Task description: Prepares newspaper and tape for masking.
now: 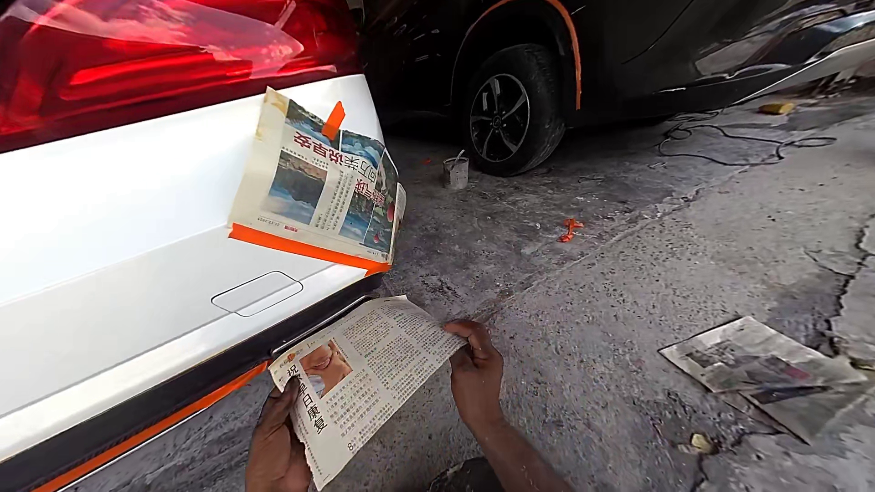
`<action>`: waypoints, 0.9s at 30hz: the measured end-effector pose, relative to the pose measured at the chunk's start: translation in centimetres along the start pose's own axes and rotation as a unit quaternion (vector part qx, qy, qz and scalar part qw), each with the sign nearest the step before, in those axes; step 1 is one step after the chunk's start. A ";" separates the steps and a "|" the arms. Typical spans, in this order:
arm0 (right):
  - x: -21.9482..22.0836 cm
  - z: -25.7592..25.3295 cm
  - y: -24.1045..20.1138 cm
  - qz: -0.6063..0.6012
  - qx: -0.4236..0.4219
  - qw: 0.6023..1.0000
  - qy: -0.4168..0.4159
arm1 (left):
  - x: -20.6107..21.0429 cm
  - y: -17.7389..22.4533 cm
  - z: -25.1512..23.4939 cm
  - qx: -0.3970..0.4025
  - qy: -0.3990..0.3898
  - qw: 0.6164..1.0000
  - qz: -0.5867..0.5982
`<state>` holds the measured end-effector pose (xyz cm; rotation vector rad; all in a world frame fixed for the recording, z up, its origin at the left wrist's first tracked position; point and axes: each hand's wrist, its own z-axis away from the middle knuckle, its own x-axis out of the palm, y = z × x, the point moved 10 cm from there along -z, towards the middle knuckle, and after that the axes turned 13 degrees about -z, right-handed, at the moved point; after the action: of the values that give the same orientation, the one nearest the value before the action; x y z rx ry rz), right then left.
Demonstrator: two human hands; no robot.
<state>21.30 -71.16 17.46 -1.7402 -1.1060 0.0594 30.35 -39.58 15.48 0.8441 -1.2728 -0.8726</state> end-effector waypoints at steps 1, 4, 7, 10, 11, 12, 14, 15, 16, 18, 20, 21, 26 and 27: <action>0.1 0.0 0.2 0.002 -0.002 1.000 -0.001 | 0.0 0.1 -0.2 0.005 -0.001 1.000 0.002; -0.1 -0.1 0.0 -0.020 -0.006 1.000 0.002 | 0.2 0.3 -0.2 0.024 -0.025 0.999 0.032; -0.3 -0.3 -0.7 -0.045 -0.021 0.999 0.006 | 0.8 0.5 -0.1 0.033 -0.044 0.997 0.048; -0.3 -0.2 -0.5 -0.044 -0.020 0.999 0.011 | 1.0 0.1 -0.1 0.023 -0.033 0.998 0.042; -0.2 -0.3 -0.3 -0.045 -0.015 0.999 0.012 | 1.1 0.1 -0.2 0.021 -0.025 0.999 0.035; 0.0 -0.4 -0.2 -0.047 -0.012 0.999 0.012 | 1.1 0.1 -0.4 0.015 -0.021 0.999 0.036; 0.2 -0.4 0.2 -0.048 -0.005 0.999 0.014 | 0.8 -0.3 -0.6 0.003 -0.017 0.999 0.044; 0.1 -0.4 0.3 -0.044 -0.002 0.999 0.013 | 0.5 -0.4 -0.7 0.005 -0.011 0.999 0.037; 0.1 -0.4 0.4 -0.043 0.000 0.999 0.013 | 0.3 -0.4 -0.7 0.009 -0.008 1.000 0.029; 0.4 -0.5 0.6 -0.047 0.006 0.999 0.011 | 0.1 -0.1 -0.9 0.017 0.001 1.000 0.012; 0.8 -0.8 0.9 -0.049 0.019 0.999 0.011 | 0.0 0.0 -1.0 0.013 0.008 1.000 0.017; 1.0 -0.9 1.1 -0.046 0.030 0.998 0.012 | -0.1 0.0 -0.9 0.010 0.014 1.000 0.016; 1.0 -0.2 3.5 -0.186 0.201 0.955 0.116 | -0.3 0.3 -1.0 0.014 0.029 0.999 0.003; 1.2 0.2 4.2 -0.247 0.252 0.924 0.147 | -0.1 0.4 -1.0 0.014 0.033 0.999 0.003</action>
<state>24.52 -70.39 14.66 -0.9457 -1.1498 -0.2075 31.33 -39.28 15.67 0.8832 -1.2318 -0.8174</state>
